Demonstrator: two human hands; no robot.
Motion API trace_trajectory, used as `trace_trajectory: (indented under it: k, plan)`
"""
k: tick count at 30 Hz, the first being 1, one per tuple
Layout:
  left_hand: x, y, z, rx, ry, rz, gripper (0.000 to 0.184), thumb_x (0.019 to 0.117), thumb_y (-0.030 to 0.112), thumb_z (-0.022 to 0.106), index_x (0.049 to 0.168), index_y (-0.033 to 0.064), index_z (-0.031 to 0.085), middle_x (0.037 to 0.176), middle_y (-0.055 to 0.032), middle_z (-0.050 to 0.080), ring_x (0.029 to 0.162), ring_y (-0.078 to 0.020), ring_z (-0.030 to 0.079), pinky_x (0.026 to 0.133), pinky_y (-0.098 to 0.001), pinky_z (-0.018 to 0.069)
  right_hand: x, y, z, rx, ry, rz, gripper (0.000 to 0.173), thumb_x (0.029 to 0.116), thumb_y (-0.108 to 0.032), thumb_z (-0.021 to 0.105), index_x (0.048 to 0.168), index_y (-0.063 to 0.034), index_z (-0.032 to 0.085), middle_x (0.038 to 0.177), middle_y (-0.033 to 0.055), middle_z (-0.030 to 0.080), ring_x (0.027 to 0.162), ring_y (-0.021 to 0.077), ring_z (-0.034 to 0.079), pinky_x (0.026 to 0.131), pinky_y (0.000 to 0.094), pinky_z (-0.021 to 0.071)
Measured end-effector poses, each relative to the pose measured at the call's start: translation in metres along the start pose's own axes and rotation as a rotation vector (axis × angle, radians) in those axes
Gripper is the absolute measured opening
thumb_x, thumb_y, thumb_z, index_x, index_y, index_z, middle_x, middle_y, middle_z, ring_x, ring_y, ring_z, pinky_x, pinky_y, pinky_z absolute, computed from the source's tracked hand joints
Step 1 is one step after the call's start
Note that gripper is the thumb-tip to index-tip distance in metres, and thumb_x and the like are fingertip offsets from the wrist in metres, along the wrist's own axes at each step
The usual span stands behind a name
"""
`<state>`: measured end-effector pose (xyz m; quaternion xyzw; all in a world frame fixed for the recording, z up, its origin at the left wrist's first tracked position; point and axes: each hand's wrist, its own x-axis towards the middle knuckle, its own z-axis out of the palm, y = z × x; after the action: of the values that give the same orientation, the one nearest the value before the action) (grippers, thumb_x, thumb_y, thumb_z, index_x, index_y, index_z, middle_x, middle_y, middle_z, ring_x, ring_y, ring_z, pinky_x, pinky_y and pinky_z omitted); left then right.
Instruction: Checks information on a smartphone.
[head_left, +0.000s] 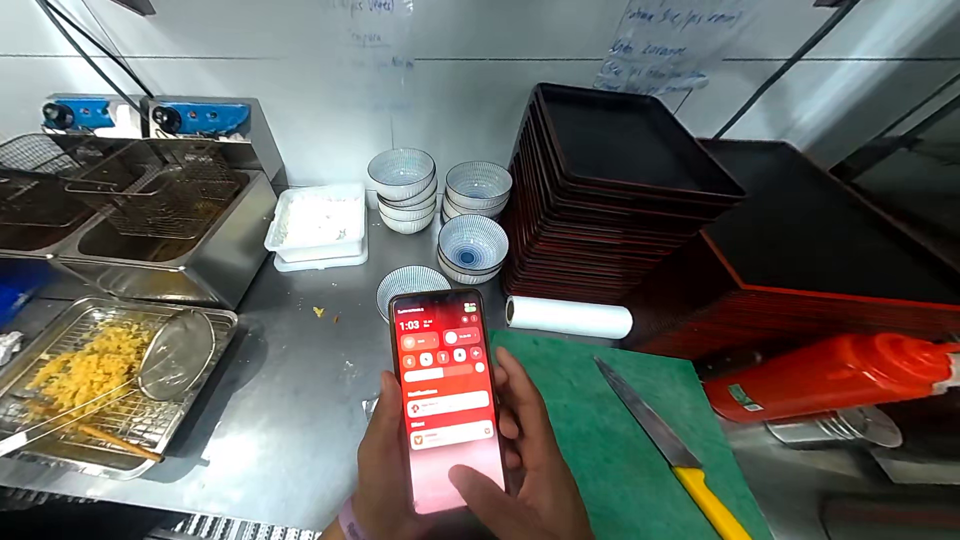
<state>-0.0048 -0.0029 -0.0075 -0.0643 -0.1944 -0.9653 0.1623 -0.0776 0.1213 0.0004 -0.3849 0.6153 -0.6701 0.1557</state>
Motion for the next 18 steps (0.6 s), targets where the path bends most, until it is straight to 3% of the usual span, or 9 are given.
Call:
trace_trajectory:
  k: [4,6,10,12,18]
  plan:
    - [0.000,0.001,-0.002,-0.003,-0.016,-0.013,0.055,0.0973,0.055,0.059,0.131,0.0122,0.067,0.123,-0.0126,0.071,0.117,-0.0239,0.068,0.101,-0.0435,0.0555,0.002,0.007,-0.006,0.104,-0.060,-0.030,0.080,0.0958,-0.024,0.062,0.155,0.0113,0.022,0.127,0.0092,0.058,0.107,0.0011,0.058,0.087,0.0151,0.0520]
    - [0.000,0.001,-0.002,0.001,-0.024,-0.006,0.055,0.0979,0.054,0.059,0.132,0.0121,0.066,0.124,-0.0129,0.070,0.118,-0.0239,0.068,0.102,-0.0436,0.0551,0.005,0.011,-0.009,0.129,-0.065,-0.064,0.069,0.1019,-0.028,0.056,0.154,0.0082,0.029,0.129,0.0080,0.059,0.102,0.0006,0.057,0.085,0.0157,0.0490]
    - [0.000,0.003,-0.001,0.041,-0.046,0.009,0.054,0.0984,0.054,0.058,0.132,0.0127,0.067,0.125,-0.0117,0.071,0.119,-0.0226,0.068,0.103,-0.0432,0.0550,0.011,0.013,-0.014,0.230,-0.081,-0.075,0.056,0.1081,-0.031,0.047,0.152,0.0015,0.039,0.134,0.0094,0.060,0.112,0.0101,0.061,0.097,0.0274,0.0529]
    - [-0.001,0.003,0.001,0.052,-0.036,0.007,0.054,0.0979,0.055,0.058,0.130,0.0129,0.067,0.125,-0.0114,0.071,0.119,-0.0225,0.068,0.103,-0.0436,0.0550,0.014,0.012,-0.016,0.254,-0.082,-0.075,0.053,0.1090,-0.032,0.046,0.151,0.0000,0.042,0.135,0.0112,0.061,0.115,0.0134,0.063,0.098,0.0302,0.0546]
    - [0.000,0.003,0.002,0.082,-0.030,0.026,0.053,0.0973,0.056,0.058,0.129,0.0141,0.069,0.123,-0.0099,0.072,0.118,-0.0211,0.068,0.102,-0.0428,0.0553,0.019,0.009,-0.018,0.186,-0.053,-0.071,0.048,0.1062,-0.029,0.048,0.146,-0.0017,0.047,0.123,0.0089,0.066,0.105,0.0105,0.065,0.091,0.0265,0.0552]
